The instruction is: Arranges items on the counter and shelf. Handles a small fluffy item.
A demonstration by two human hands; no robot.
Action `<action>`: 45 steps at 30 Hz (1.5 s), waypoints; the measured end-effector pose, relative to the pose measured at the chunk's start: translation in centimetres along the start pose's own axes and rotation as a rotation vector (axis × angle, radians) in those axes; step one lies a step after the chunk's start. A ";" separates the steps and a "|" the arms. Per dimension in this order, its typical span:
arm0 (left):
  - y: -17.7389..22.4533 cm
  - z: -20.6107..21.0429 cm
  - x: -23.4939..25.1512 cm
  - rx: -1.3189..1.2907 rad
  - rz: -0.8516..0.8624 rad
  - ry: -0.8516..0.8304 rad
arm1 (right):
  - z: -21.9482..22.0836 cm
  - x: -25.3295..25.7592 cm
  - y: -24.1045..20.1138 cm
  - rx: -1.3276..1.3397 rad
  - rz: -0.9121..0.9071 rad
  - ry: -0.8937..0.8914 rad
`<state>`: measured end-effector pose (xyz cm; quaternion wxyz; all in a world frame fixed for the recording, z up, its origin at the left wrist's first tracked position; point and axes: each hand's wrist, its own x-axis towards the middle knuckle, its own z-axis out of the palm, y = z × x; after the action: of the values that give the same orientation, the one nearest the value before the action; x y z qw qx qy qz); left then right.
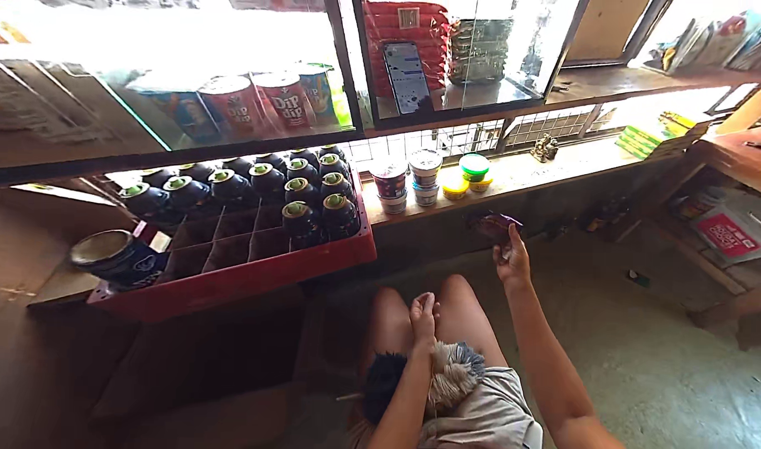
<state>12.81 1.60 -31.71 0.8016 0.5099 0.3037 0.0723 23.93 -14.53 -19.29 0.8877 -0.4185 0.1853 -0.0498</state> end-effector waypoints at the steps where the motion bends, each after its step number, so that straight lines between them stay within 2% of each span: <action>1: 0.4 0.0 0.0 -0.021 -0.087 -0.001 | 1.4 1.6 0.3 0.025 0.024 0.012; 8: 0.5 -0.9 0.4 0.129 -0.175 -0.127 | 10.7 9.2 2.4 0.071 0.072 0.084; 14: 0.4 -1.3 0.7 0.174 -0.176 -0.126 | 14.4 12.5 4.1 0.178 0.089 0.166; 17: 0.3 -1.2 0.8 0.178 -0.179 -0.132 | 14.9 13.0 4.3 0.119 0.052 0.247; 21: 0.1 -0.9 0.6 0.172 -0.193 -0.140 | 14.1 13.1 4.5 -0.001 0.038 0.263; 26: 0.1 -0.7 0.5 0.168 -0.211 -0.141 | 13.2 13.1 3.8 -0.057 0.089 0.233; 33: -0.4 -0.8 0.8 0.181 -0.203 -0.147 | 14.2 11.9 2.1 -0.048 0.154 0.112; 40: -0.1 -1.0 0.7 0.192 -0.202 -0.148 | 13.9 12.6 2.9 -0.168 0.094 0.158; 45: -0.1 -0.9 0.8 0.213 -0.188 -0.154 | 13.4 13.0 2.5 -0.295 0.143 0.127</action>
<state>12.93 2.60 -32.44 0.7672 0.5654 0.2936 -0.0748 40.75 -6.40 -17.12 0.8046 -0.5258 0.2755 0.0150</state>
